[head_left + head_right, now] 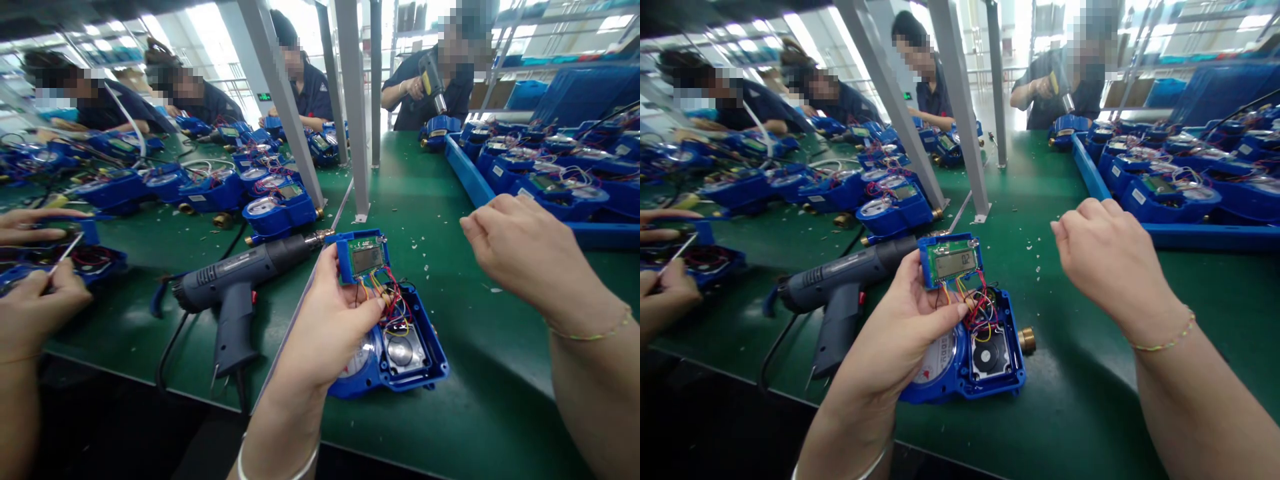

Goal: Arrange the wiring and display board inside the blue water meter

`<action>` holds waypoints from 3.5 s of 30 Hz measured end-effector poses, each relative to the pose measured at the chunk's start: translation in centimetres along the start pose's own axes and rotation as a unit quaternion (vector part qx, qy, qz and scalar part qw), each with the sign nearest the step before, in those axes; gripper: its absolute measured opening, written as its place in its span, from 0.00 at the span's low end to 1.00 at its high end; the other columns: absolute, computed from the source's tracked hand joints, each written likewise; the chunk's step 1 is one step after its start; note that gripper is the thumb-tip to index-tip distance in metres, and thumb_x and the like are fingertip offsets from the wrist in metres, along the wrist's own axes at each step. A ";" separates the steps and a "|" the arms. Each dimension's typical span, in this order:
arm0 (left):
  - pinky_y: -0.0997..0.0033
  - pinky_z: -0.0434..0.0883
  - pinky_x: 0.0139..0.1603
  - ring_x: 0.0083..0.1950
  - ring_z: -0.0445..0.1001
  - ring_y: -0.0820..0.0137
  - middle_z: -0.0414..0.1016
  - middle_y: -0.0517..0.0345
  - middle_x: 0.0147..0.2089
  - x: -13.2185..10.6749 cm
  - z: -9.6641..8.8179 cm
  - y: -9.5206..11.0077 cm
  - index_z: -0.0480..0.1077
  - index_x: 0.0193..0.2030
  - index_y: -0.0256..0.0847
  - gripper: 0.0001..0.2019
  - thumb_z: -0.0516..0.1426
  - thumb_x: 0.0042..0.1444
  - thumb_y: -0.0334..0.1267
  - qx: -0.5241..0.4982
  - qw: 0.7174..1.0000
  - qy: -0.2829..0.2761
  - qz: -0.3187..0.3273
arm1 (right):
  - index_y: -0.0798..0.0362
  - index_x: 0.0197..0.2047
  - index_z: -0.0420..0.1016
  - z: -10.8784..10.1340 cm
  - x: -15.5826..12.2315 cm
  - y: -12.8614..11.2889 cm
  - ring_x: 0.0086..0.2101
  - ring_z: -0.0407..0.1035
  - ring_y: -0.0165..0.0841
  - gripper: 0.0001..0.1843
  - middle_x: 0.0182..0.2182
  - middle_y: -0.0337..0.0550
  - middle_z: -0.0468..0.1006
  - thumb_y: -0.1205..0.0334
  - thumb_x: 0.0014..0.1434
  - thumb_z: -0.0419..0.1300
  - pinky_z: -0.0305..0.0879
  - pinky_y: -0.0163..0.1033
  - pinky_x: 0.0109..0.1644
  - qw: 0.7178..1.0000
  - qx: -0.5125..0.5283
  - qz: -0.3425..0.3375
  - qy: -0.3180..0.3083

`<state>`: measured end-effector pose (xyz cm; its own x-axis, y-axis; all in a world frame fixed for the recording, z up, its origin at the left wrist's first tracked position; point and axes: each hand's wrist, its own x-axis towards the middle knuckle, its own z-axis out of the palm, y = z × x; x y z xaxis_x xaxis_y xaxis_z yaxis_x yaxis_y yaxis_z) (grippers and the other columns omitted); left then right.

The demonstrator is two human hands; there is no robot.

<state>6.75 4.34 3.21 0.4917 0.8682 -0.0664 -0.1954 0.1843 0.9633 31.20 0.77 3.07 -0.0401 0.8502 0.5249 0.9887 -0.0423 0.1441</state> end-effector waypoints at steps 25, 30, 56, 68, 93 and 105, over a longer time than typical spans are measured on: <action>0.70 0.74 0.36 0.36 0.79 0.68 0.76 0.51 0.47 0.3 -0.6 0.5 0.64 0.49 0.40 0.13 0.54 0.57 0.31 -0.135 0.989 0.061 -0.015 | 0.51 0.40 0.76 -2.9 -0.6 -4.7 0.36 0.67 0.36 0.08 0.36 0.41 0.73 0.68 0.62 0.56 0.68 0.43 0.40 0.925 0.295 -0.185 -0.152; 0.68 0.73 0.37 0.35 0.78 0.67 0.75 0.53 0.43 0.0 -0.7 0.5 0.62 0.47 0.41 0.12 0.55 0.55 0.29 -0.153 0.985 0.085 -0.008 | 0.49 0.47 0.73 -2.9 -0.6 -5.4 0.42 0.67 0.37 0.10 0.42 0.43 0.71 0.61 0.65 0.53 0.68 0.46 0.45 0.927 0.316 -0.127 -0.159; 0.59 0.76 0.43 0.40 0.79 0.56 0.76 0.42 0.37 -1.2 -2.8 0.5 0.61 0.35 0.33 0.11 0.51 0.43 0.19 -0.338 0.931 0.085 -0.109 | 0.50 0.47 0.71 -3.1 -6.7 -14.4 0.39 0.61 0.37 0.09 0.37 0.42 0.68 0.66 0.63 0.56 0.57 0.47 0.42 0.953 0.302 0.028 0.007; 0.57 0.76 0.42 0.43 0.79 0.57 0.78 0.50 0.36 -1.1 -2.5 0.3 0.67 0.41 0.36 0.17 0.51 0.45 0.18 -0.356 0.928 0.087 -0.065 | 0.44 0.37 0.77 -2.8 -3.1 -15.0 0.37 0.65 0.34 0.05 0.33 0.33 0.74 0.64 0.60 0.61 0.56 0.44 0.40 0.872 0.459 0.105 -0.133; 0.59 0.76 0.45 0.42 0.79 0.60 0.79 0.52 0.41 -2.1 -1.8 -0.2 0.62 0.58 0.43 0.29 0.54 0.49 0.20 -0.342 0.931 0.110 -0.061 | 0.43 0.40 0.77 -1.7 -4.6 -16.3 0.36 0.65 0.34 0.08 0.34 0.37 0.72 0.66 0.60 0.60 0.61 0.40 0.38 0.849 0.485 0.190 0.085; 0.58 0.76 0.46 0.46 0.78 0.57 0.78 0.48 0.47 -1.5 -2.3 0.1 0.61 0.61 0.44 0.32 0.52 0.49 0.19 -0.350 0.928 0.117 -0.054 | 0.49 0.44 0.76 -2.0 -4.0 -10.2 0.34 0.68 0.37 0.08 0.35 0.43 0.74 0.60 0.63 0.58 0.62 0.44 0.40 0.840 0.307 0.297 0.334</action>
<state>4.05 4.06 2.79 0.3597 0.8880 -0.2864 -0.6986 0.4598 0.5482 20.95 -3.19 1.16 0.6174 0.2816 0.7346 0.7431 0.0979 -0.6620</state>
